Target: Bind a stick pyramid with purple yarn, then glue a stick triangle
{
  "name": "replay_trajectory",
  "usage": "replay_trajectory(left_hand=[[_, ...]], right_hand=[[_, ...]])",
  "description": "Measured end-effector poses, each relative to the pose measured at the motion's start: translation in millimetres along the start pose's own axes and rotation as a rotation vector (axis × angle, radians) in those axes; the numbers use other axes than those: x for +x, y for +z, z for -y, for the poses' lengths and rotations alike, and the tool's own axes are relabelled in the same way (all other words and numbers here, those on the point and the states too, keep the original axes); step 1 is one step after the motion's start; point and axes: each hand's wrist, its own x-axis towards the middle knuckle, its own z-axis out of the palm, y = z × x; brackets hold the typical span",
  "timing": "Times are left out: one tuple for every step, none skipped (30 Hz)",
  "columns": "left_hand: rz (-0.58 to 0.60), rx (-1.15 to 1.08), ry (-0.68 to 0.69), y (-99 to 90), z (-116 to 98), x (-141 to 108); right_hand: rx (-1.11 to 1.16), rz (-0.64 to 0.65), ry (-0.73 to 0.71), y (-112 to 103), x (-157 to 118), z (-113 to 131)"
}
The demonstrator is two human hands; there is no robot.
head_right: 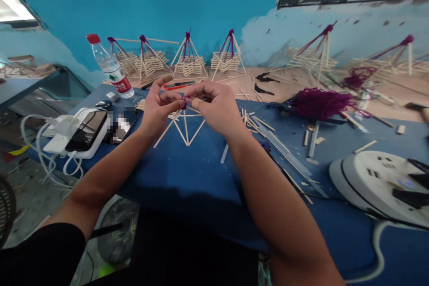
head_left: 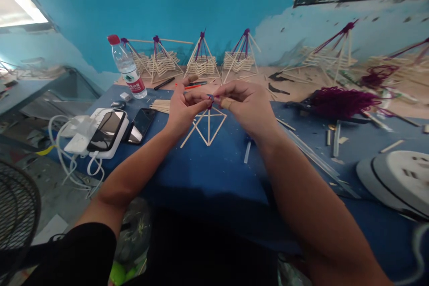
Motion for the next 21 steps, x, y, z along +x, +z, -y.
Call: replay_trajectory(left_hand=[[0.0,0.0,0.003,0.4,0,0],[0.0,0.001,0.003,0.7,0,-1],[0.0,0.007,0.002,1.0,-1,-1],[-0.001,0.017,-0.001,1.1,-2,-1],[-0.002,0.032,-0.006,1.2,-3,-2],[-0.004,0.051,-0.012,1.2,-4,-2],[-0.003,0.071,-0.021,1.1,-6,-2],[-0.001,0.09,-0.03,1.1,-7,-3],[0.004,0.108,-0.04,1.0,-8,-3],[0.008,0.123,-0.049,0.9,-10,-4],[0.014,0.136,-0.054,0.9,-11,-4],[0.02,0.147,-0.056,0.8,-12,-5],[0.026,0.155,-0.057,0.7,-13,-5],[0.033,0.16,-0.058,0.5,-13,-5],[0.042,0.164,-0.059,0.3,-13,-6],[0.052,0.167,-0.062,0.1,-13,-6],[0.063,0.168,-0.063,-0.1,-13,-6],[0.074,0.167,-0.064,-0.1,-14,-6],[0.084,0.163,-0.062,0.1,-14,-5],[0.088,0.159,-0.059,0.4,-15,-5],[0.084,0.156,-0.061,0.8,-16,-5]], right_hand=[[-0.066,0.006,-0.055,-1,-1,3],[-0.118,0.014,-0.102,-1,-2,5],[-0.155,0.024,-0.137,0,-3,7],[-0.177,0.036,-0.16,0,-4,8],[-0.191,0.05,-0.173,1,-5,9],[-0.201,0.058,-0.18,2,-5,9],[-0.214,0.061,-0.184,2,-5,10],[-0.231,0.059,-0.185,2,-6,10],[-0.252,0.054,-0.183,2,-5,11],[-0.271,0.047,-0.177,1,-5,11],[-0.288,0.039,-0.168,1,-5,12],[-0.297,0.033,-0.161,0,-6,13],[-0.3,0.029,-0.154,0,-6,13],[-0.293,0.021,-0.143,0,-6,14],[-0.28,0.008,-0.132,1,-6,13],[-0.266,-0.007,-0.123,2,-7,13],[-0.255,-0.024,-0.119,2,-7,12],[-0.249,-0.04,-0.12,3,-8,12],[-0.249,-0.053,-0.127,4,-8,11],[-0.253,-0.057,-0.136,4,-8,11],[-0.258,-0.055,-0.142,4,-9,11]])
